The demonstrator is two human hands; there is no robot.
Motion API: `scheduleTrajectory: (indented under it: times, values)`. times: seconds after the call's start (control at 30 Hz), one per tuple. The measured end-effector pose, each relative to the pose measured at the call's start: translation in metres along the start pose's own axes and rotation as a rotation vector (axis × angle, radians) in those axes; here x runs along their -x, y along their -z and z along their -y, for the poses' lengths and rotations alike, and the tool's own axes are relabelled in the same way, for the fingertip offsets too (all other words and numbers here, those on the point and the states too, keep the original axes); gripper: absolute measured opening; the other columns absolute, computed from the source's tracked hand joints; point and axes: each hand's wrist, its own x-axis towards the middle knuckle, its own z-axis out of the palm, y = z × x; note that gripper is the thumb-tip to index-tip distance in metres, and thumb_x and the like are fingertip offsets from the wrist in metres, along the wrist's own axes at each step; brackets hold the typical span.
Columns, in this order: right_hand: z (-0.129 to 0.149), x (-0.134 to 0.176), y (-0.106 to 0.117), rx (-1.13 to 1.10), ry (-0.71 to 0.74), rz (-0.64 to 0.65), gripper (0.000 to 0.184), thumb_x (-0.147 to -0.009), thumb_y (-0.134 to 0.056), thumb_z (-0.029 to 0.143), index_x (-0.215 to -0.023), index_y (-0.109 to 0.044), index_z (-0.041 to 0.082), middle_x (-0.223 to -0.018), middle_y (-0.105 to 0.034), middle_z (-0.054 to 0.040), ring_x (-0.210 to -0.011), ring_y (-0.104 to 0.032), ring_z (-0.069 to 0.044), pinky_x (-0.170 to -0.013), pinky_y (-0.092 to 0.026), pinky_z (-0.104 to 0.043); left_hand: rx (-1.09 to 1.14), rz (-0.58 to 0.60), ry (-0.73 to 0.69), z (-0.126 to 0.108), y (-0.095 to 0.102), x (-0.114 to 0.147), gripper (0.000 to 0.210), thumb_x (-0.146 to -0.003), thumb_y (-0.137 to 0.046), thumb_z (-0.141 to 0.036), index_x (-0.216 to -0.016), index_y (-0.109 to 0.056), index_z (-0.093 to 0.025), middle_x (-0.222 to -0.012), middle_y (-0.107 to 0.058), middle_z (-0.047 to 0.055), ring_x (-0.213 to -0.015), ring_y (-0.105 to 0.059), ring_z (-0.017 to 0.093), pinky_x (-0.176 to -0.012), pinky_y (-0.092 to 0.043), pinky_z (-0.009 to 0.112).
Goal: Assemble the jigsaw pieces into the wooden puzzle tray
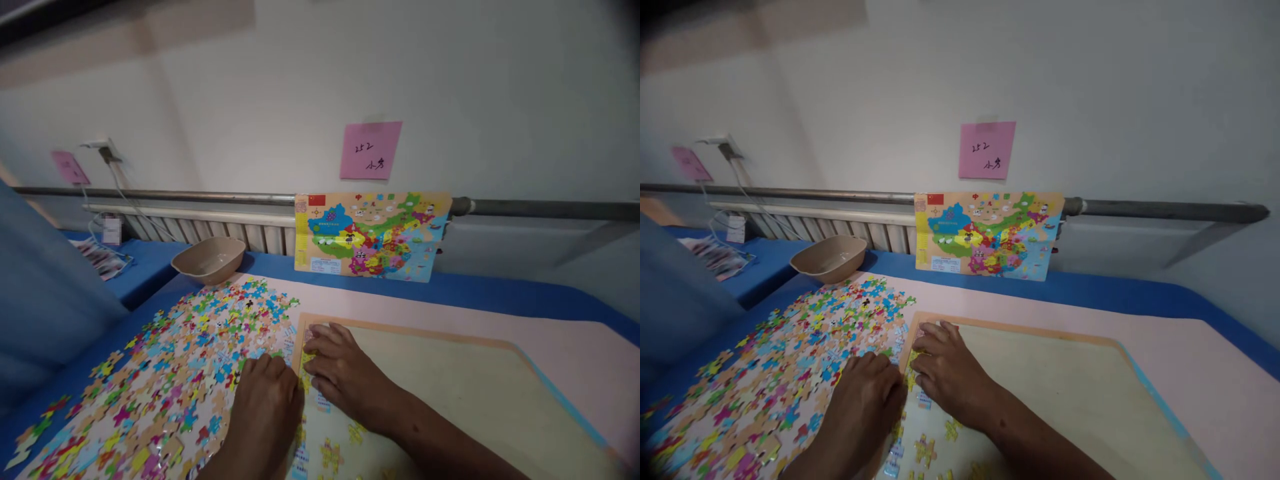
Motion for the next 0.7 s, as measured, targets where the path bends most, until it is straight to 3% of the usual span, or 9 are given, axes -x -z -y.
scheduleTrajectory:
  times: [0.23,0.5,0.7]
  values:
    - [0.002,0.001,0.003,-0.028,-0.013,-0.005,0.01,-0.097,-0.068,0.022,-0.102,-0.075,0.025,-0.129,-0.072,-0.0031,-0.145,-0.045,-0.027,-0.125,-0.022,-0.053,-0.156,-0.001,-0.056,-0.003,-0.002,-0.003,0.025,-0.094,-0.058,-0.01,-0.076,-0.072,-0.021,-0.08,-0.07,0.005,-0.085,-0.061,0.026,-0.081,-0.034,0.042]
    - [0.003,0.001,0.004,-0.04,-0.037,-0.007,0.007,-0.096,-0.07,0.022,-0.101,-0.075,0.025,-0.13,-0.071,-0.0023,-0.147,-0.043,-0.027,-0.127,-0.015,-0.056,-0.2,-0.099,-0.154,0.001,-0.011,-0.002,0.022,-0.094,-0.062,-0.011,-0.077,-0.072,-0.021,-0.079,-0.067,0.005,-0.082,-0.057,0.026,-0.079,-0.033,0.042]
    - [0.002,0.002,0.003,-0.017,-0.02,-0.01,0.009,-0.099,-0.067,0.024,-0.102,-0.075,0.025,-0.128,-0.072,-0.0029,-0.146,-0.043,-0.027,-0.127,-0.018,-0.055,-0.208,-0.162,-0.238,0.006,-0.01,-0.001,0.021,-0.093,-0.065,-0.008,-0.077,-0.07,-0.02,-0.078,-0.065,0.004,-0.08,-0.053,0.025,-0.08,-0.033,0.041]
